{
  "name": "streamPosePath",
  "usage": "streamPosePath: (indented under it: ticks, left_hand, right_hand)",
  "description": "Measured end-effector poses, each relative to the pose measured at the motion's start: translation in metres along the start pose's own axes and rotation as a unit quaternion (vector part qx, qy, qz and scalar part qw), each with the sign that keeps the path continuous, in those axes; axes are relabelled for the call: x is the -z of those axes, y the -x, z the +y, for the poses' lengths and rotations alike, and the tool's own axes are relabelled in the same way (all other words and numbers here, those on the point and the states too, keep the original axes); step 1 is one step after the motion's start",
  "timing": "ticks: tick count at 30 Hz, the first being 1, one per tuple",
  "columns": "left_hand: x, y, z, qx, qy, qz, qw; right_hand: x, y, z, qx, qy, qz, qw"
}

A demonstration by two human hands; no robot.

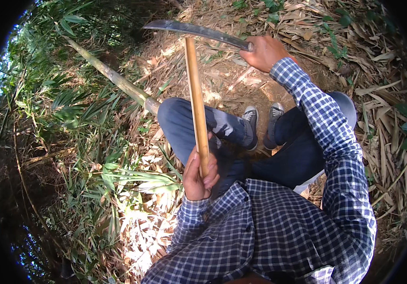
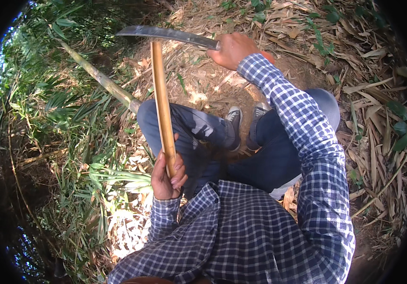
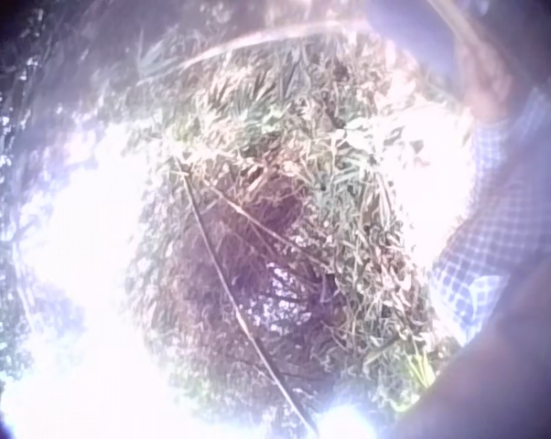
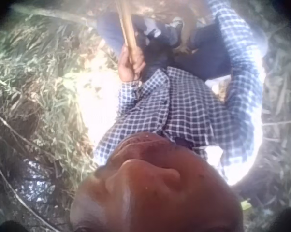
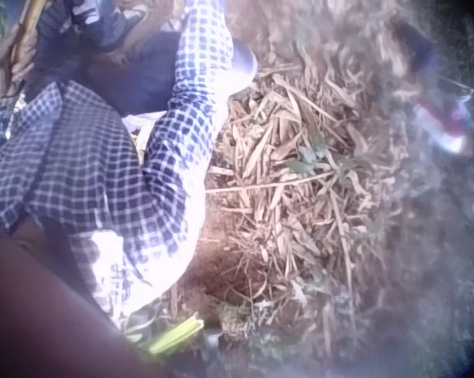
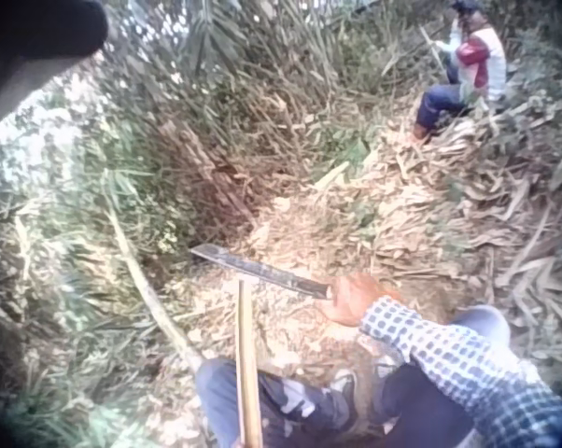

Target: The person sits on the ground and uses a machete to shave a long piece of bamboo. They hold the bamboo vertically with one hand and repeatedly strike it with the machete to remove the outer layer.

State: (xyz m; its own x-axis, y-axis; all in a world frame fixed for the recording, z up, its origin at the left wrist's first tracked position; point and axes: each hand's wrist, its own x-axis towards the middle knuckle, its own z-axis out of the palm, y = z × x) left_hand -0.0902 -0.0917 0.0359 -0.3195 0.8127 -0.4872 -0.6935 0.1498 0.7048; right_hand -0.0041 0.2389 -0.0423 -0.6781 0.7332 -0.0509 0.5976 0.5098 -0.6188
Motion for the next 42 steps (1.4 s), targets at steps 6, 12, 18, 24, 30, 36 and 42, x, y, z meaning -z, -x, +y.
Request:
streamPosePath:
  ticks: [6, 12, 18, 24, 30, 36, 42]
  left_hand:
    - [-0.002, -0.036, 0.018, -0.032, 0.013, 0.008, 0.999]
    - [-0.027, -0.039, 0.026, -0.016, -0.043, 0.037, 0.998]
    - [-0.022, -0.034, 0.022, 0.0, -0.063, 0.031, 0.997]
    - [-0.026, -0.019, 0.013, 0.032, -0.073, 0.033, 0.996]
    - [-0.025, -0.016, 0.012, 0.019, -0.106, 0.026, 0.994]
    - [-0.019, -0.016, 0.012, 0.014, -0.122, 0.03, 0.992]
    - [-0.028, -0.015, 0.008, 0.018, -0.107, 0.033, 0.994]
  right_hand:
    - [-0.014, 0.049, -0.042, 0.171, -0.062, 0.025, 0.983]
    - [-0.024, 0.055, -0.056, 0.234, -0.027, 0.03, 0.971]
    - [-0.018, 0.046, -0.047, 0.211, -0.023, 0.036, 0.976]
    - [-0.014, 0.026, -0.032, 0.134, -0.013, 0.013, 0.991]
    - [-0.016, 0.049, -0.047, 0.243, -0.038, 0.034, 0.969]
    - [-0.017, 0.044, -0.047, 0.213, 0.013, 0.013, 0.977]
    - [-0.022, 0.05, -0.045, 0.263, -0.007, 0.025, 0.964]
